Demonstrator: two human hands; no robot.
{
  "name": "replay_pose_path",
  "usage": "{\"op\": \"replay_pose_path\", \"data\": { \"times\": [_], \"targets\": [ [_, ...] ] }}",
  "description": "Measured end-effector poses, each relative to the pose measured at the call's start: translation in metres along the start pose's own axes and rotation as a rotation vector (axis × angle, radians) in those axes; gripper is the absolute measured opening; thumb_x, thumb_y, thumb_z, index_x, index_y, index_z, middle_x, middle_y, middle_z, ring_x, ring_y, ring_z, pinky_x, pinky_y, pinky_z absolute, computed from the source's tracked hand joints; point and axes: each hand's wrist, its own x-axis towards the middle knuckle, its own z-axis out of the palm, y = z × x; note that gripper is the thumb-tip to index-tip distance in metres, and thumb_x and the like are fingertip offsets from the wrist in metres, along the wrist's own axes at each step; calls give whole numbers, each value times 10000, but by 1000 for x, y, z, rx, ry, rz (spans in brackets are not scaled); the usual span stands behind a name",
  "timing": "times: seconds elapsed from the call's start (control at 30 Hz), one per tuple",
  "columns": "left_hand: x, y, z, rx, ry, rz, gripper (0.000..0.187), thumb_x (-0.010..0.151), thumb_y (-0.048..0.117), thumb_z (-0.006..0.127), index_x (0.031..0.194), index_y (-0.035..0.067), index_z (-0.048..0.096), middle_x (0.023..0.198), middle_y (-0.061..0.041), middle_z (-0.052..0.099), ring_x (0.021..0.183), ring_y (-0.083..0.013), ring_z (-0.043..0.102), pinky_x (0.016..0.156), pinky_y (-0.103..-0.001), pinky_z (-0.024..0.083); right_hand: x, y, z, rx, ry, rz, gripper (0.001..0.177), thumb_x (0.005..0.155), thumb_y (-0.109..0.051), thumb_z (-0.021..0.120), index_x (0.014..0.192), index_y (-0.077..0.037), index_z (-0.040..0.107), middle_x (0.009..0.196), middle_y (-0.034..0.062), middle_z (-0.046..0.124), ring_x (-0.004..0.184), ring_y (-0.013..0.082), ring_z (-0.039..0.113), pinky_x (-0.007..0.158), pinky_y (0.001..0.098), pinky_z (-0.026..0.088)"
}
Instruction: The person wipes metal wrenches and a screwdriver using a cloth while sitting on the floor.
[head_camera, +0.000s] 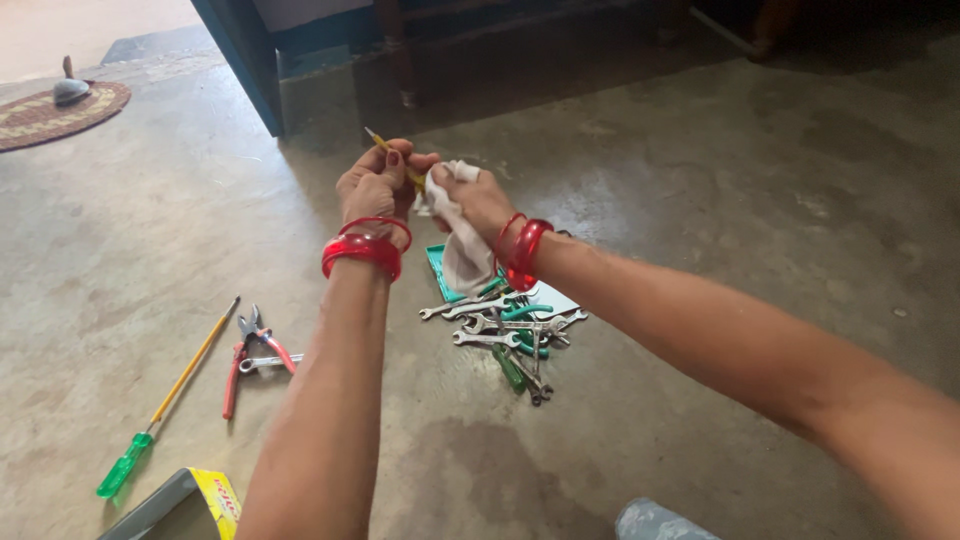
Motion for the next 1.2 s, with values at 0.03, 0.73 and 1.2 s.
{"op": "replay_pose_path", "data": {
  "times": [0.03, 0.73, 1.2],
  "targets": [
    [3, -3, 0, 6, 0, 21, 147, 1024, 69, 579, 1086, -47, 645, 887, -212, 758, 881, -302, 763, 826, -384, 624, 4, -2, -1, 64, -41, 28, 264, 1075, -278, 582, 969, -55, 677, 740, 41, 663, 541, 140, 614, 469, 302, 483],
    [-81, -91, -79, -378, 383, 19, 415, 1101, 327, 468, 1204, -60, 574, 1179, -184, 710, 1160, -291, 689, 993, -419, 570, -27, 105, 47, 525, 481, 6, 210, 827, 9, 617, 1030, -50, 615, 933, 148, 711, 703, 240, 691, 585, 354, 582],
    [-143, -123, -117, -461, 383, 3, 419, 1121, 228, 486, 1478, 10, 473, 1310, -124, 590, 1154, -260, 603, 1003, -390, 547, -121, 118, 85, 222, -119, -91, 304, 1013, -133, 680, 1270, 2, 593, 1416, 77, 617, 1250, 135, 585, 1097, 277, 470]
  ]
}}
